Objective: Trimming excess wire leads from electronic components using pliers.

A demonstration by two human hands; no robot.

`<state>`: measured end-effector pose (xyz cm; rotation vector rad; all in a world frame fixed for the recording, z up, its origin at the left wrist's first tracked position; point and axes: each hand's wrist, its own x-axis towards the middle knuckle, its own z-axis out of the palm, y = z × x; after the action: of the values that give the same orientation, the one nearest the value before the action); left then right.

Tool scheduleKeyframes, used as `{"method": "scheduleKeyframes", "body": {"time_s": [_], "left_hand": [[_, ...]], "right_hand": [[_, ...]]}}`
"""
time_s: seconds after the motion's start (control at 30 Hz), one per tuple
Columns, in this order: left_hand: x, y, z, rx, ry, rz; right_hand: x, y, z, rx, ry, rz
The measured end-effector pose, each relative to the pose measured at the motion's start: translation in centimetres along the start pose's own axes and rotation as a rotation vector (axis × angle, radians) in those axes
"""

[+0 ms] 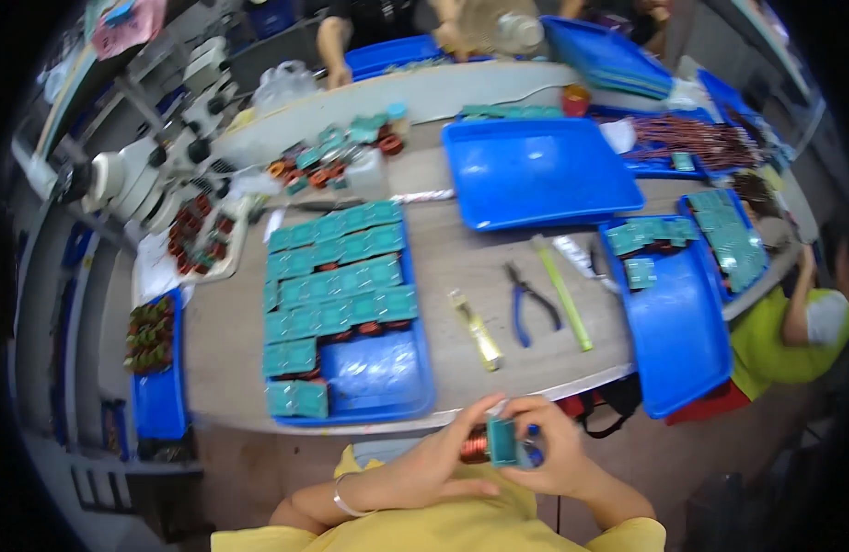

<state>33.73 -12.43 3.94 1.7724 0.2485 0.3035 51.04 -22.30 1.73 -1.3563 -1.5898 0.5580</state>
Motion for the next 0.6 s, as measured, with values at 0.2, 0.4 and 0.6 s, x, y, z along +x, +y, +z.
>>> {"method": "scheduleKeyframes", "body": {"time_s": [0.2, 0.4, 0.6], "left_hand": [[-2.9, 0.2, -5.5, 0.736, 0.301, -0.004], [-9.6, -1.5, -10.5, 1.042, 0.392, -0.383], [-11.7, -1.9, -11.7, 0.983, 0.372, -0.365]], "right_hand": [[1.8, 0.7, -4.9, -0.183, 0.315, 0.221], [3.6, 7.6, -15.2, -0.679, 0.824, 0.392], [3.5, 15.5, -19.9, -0.889, 0.712, 0.559]]}}
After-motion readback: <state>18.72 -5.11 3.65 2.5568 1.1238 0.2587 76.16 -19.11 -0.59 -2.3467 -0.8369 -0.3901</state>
